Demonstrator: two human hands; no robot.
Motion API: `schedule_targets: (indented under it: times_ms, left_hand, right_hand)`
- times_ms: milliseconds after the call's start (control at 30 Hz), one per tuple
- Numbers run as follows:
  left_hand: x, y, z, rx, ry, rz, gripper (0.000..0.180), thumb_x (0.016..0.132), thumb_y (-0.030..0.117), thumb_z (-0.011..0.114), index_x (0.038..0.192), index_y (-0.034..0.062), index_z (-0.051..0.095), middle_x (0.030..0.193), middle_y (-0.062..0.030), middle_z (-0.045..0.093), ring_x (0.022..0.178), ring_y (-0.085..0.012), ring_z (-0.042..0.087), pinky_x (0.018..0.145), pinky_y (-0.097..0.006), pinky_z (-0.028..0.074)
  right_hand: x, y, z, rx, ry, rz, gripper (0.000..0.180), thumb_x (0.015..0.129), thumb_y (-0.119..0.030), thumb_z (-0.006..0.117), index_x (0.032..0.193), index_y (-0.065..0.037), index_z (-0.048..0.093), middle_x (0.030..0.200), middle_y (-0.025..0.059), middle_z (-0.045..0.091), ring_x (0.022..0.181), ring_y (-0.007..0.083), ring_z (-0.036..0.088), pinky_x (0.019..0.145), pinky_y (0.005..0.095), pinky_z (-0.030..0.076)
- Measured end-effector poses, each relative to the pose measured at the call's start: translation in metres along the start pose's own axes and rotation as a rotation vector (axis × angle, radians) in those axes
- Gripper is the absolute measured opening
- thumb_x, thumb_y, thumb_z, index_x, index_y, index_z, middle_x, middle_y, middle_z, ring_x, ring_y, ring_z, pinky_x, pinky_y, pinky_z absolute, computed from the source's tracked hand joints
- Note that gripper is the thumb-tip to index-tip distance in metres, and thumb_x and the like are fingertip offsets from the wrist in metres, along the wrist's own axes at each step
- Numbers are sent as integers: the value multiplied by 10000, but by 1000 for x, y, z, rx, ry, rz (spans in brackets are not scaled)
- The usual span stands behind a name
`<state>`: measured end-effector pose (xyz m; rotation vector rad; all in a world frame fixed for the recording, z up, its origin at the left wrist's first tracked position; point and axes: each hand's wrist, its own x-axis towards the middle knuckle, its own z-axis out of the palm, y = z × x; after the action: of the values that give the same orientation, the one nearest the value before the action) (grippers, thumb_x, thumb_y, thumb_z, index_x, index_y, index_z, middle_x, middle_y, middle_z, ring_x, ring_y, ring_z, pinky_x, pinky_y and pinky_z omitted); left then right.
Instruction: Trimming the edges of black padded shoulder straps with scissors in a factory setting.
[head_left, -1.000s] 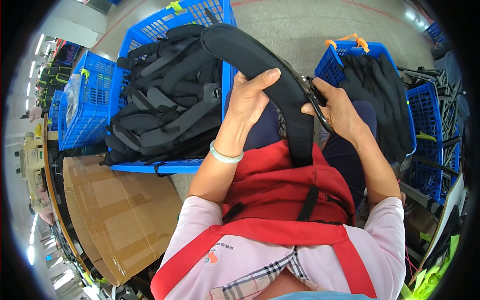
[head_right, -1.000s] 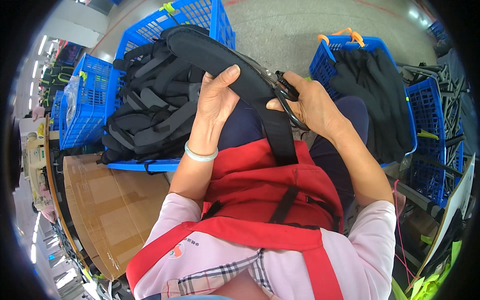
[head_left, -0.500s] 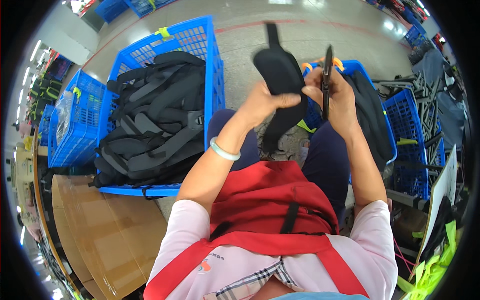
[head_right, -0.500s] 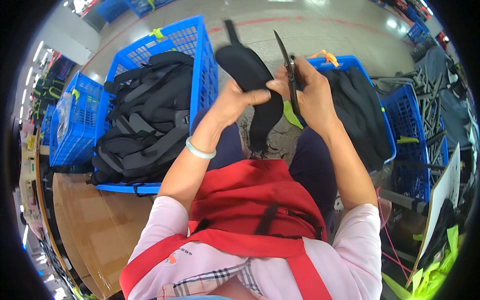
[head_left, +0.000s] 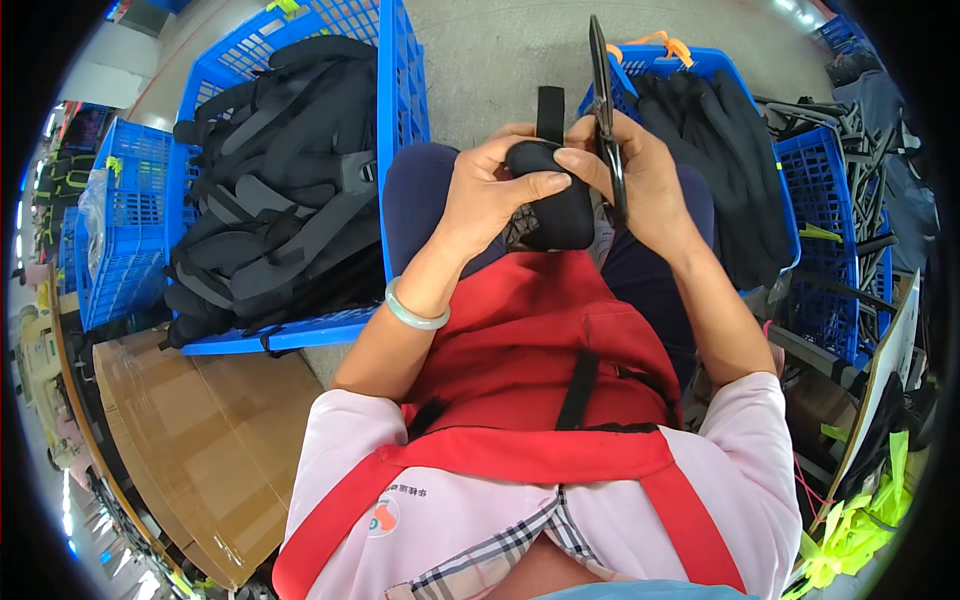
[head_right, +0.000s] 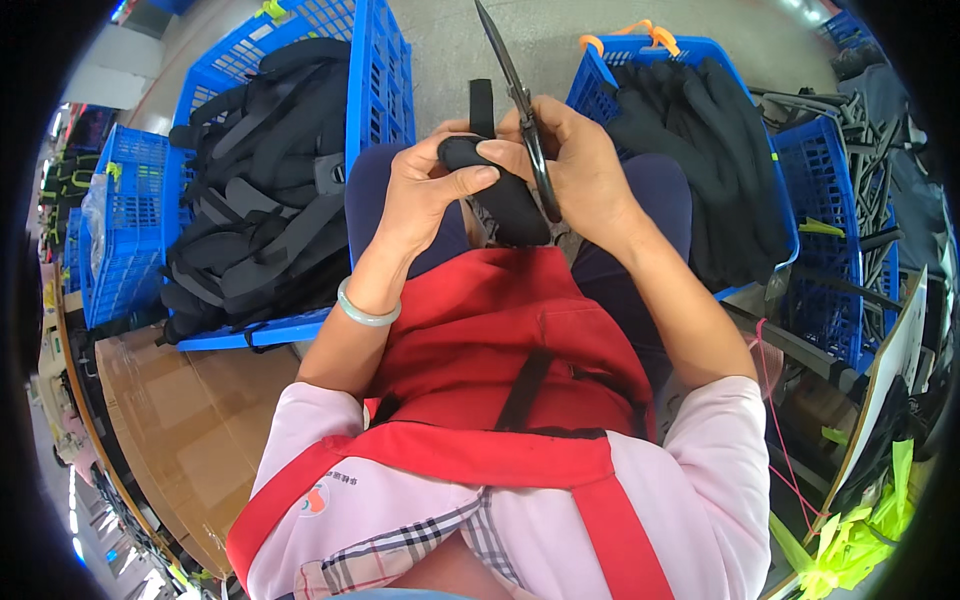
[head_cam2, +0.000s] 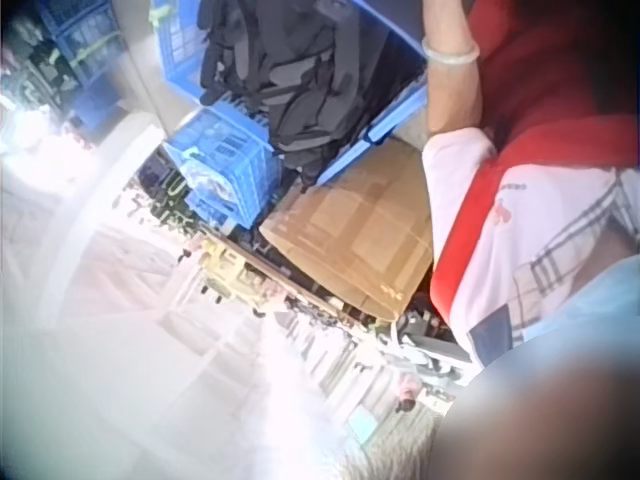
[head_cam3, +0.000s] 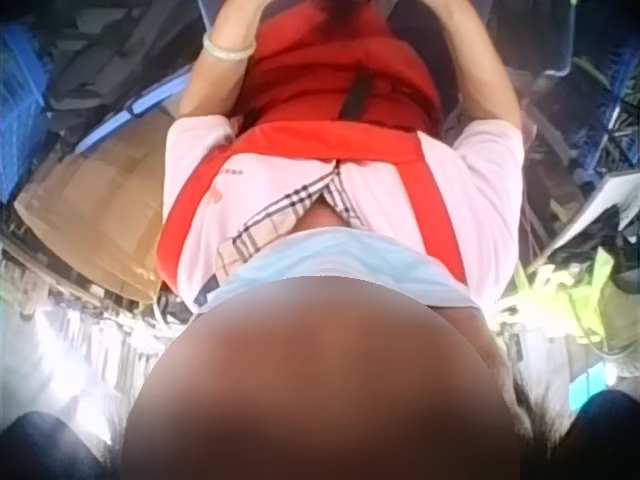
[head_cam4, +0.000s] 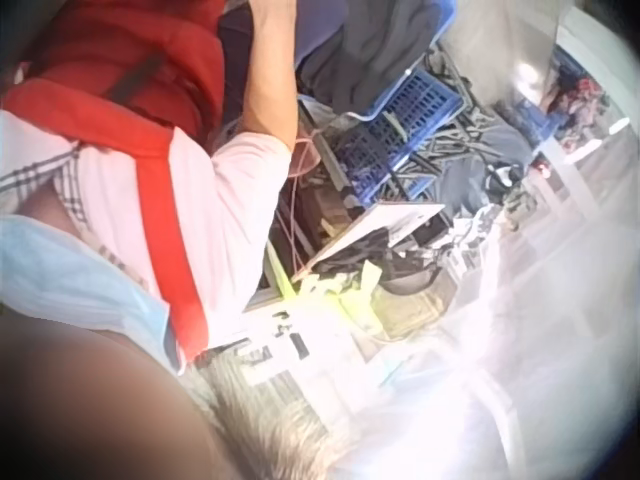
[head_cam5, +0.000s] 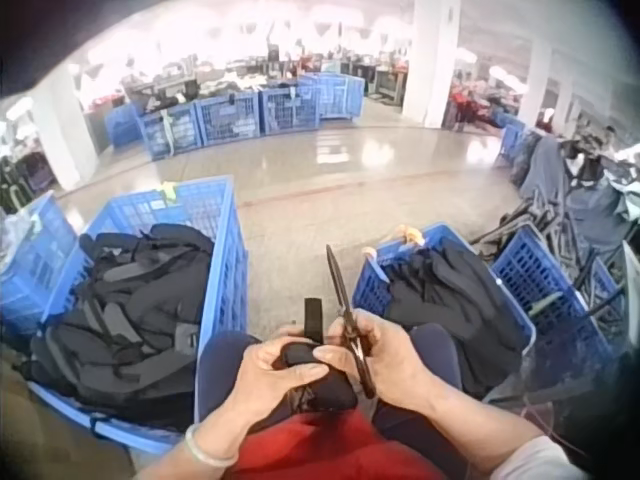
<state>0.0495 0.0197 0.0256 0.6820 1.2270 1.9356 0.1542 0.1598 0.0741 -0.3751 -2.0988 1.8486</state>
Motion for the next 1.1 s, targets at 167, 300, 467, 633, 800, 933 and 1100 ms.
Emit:
schedule_targets:
  times_ms: [167, 300, 467, 633, 800, 933, 1100]
  left_hand:
    - [2, -8, -14, 575, 158, 458, 298, 618, 49, 843, 892, 45, 725, 1188, -60, 503, 1051, -181, 518, 905, -293, 418]
    - [4, 3, -26, 86, 78, 156, 177, 798, 42, 748, 951, -14, 680, 875, 7, 631, 759, -98, 610, 736, -230, 485]
    - [1, 6, -34, -252, 30, -11, 127, 854, 65, 697, 957, -8, 684, 894, -69, 690, 809, -120, 638, 746, -261, 512]
    - [1, 6, -31, -332, 39, -10, 116, 874, 75, 677, 965, 3, 668, 893, -59, 687, 801, -126, 642, 745, -266, 512]
    - [-1, 1, -26, -355, 63, 16, 123, 882, 81, 672, 981, 8, 658, 904, -57, 683, 814, -123, 640, 757, -268, 511]
    - [-2, 3, -21, -381, 91, 15, 131, 890, 89, 666, 994, 13, 647, 919, -53, 675, 832, -124, 634, 771, -268, 508]
    - [-1, 1, -23, -380, 85, 7, 132, 891, 95, 666, 993, 15, 642, 911, -49, 669, 820, -126, 630, 771, -273, 511]
  right_hand:
    - [-17, 11, -24, -331, 7, 120, 361, 808, -253, 766, 876, -5, 512, 684, 32, 453, 644, 96, 405, 588, 252, 382]
    - [-34, 11, -32, -461, -61, 183, 480, 758, -342, 787, 900, -21, 460, 667, 62, 399, 620, 160, 374, 584, 298, 377]
    - [-35, -1, -27, -590, -216, 294, 603, 680, -431, 810, 930, -27, 440, 681, 65, 381, 635, 200, 394, 607, 336, 396]
    - [-38, 5, -21, -572, -238, 302, 645, 662, -451, 819, 973, -24, 450, 695, 72, 403, 627, 221, 408, 603, 345, 402]
    - [-40, 11, -17, -575, -250, 257, 718, 655, -512, 803, 1029, -9, 454, 699, 87, 423, 633, 239, 420, 609, 360, 413]
    - [-39, 13, -14, -550, -256, 249, 710, 668, -519, 793, 1022, -1, 462, 702, 95, 429, 637, 238, 421, 608, 363, 412]
    - [-40, 19, -15, -477, -279, 310, 696, 678, -512, 794, 1020, 6, 480, 696, 116, 449, 641, 237, 419, 609, 359, 412]
